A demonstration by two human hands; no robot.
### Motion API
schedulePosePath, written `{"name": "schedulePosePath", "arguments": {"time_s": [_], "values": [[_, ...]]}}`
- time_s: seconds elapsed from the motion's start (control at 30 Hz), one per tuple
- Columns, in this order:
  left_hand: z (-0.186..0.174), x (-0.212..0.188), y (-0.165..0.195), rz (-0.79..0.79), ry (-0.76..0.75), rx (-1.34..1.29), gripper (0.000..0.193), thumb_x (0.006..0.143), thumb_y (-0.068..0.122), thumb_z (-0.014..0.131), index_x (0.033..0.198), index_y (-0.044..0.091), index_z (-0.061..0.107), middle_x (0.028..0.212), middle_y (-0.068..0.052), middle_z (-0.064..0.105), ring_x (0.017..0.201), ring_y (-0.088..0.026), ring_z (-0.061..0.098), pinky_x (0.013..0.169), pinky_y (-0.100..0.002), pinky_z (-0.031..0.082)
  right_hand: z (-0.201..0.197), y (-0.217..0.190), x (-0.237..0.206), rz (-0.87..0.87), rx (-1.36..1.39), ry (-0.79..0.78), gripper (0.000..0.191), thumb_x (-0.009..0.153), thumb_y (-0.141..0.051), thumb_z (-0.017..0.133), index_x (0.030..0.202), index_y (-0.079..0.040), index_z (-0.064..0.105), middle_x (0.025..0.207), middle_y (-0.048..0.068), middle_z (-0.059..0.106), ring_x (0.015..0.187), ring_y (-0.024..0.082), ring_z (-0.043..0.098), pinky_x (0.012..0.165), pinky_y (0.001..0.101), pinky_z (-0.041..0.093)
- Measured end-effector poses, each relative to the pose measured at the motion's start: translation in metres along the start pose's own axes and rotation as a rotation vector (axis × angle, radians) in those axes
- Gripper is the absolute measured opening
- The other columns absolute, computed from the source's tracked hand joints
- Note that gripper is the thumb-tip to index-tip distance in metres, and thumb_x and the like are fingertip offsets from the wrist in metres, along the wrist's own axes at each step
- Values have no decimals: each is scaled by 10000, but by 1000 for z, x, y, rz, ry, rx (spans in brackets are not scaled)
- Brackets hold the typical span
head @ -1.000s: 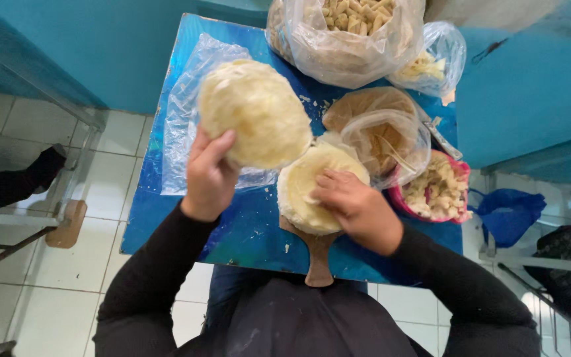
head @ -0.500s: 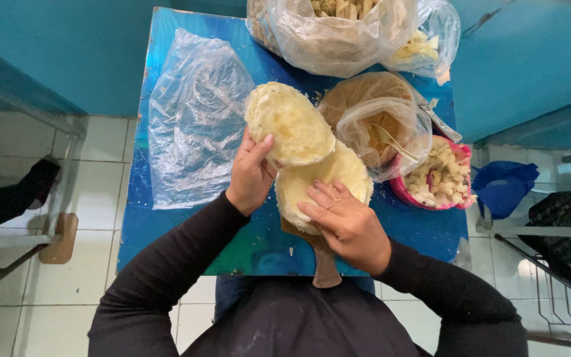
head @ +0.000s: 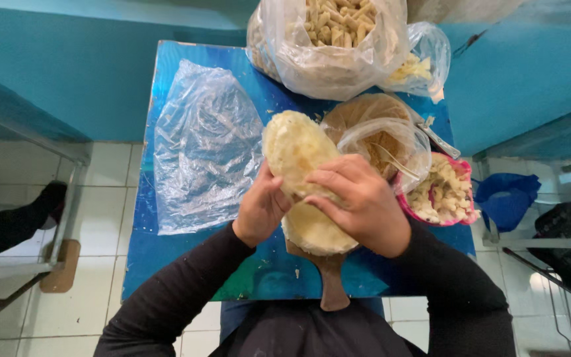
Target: The person sits at a blue table and peels thin translucent layers off round flat dough discs by hand, one disc at a time. They set peeled discs aside, collect the removed pieces and scraps in a pink bowl, and occasionally reach into a large plastic bag of tube-shaped dough pieces on the table.
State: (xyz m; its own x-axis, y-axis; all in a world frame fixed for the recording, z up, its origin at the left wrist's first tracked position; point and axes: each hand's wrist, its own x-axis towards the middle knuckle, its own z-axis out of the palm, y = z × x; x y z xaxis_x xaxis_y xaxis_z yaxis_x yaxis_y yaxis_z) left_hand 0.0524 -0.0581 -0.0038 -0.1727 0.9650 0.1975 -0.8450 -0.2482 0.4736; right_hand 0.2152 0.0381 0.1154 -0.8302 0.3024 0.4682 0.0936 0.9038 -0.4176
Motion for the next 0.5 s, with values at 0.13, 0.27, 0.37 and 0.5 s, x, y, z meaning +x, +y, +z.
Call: {"name": "schedulePosePath", "arguments": {"time_s": [0.13,0.27,0.37,0.5], "values": [[-3,-3,-7,-44,-53,-8,766,1005,123,451,1687,109,104,1664,-124,325,1499,-275,389,1200,-441,346,10,-1,4,-14,4,-26,229,821,-133,795,1019,-62,705,1016,118,662,1027,341,624,898,422,515],[-10,-5,-12,-41,-59,31,749,1013,108,452,1673,120,99,1658,-122,324,1514,-265,378,1253,-450,325,11,7,0,-8,64,-20,159,866,-86,761,1020,-74,722,1039,99,679,1045,319,635,920,408,523],[-13,-4,-16,-23,-43,144,725,1038,68,448,1674,108,103,1643,-126,340,1506,-258,383,1245,-444,337,13,12,-2,29,84,-25,140,871,-86,759,1008,-75,737,1025,91,693,1036,305,643,906,396,527],[-14,-8,-20,-28,-39,264,731,1043,17,435,1662,140,64,1618,-89,345,1485,-216,382,1217,-412,354,15,11,-3,55,84,-13,131,861,-82,762,988,-67,732,1013,99,690,1029,311,638,905,400,522]]}}
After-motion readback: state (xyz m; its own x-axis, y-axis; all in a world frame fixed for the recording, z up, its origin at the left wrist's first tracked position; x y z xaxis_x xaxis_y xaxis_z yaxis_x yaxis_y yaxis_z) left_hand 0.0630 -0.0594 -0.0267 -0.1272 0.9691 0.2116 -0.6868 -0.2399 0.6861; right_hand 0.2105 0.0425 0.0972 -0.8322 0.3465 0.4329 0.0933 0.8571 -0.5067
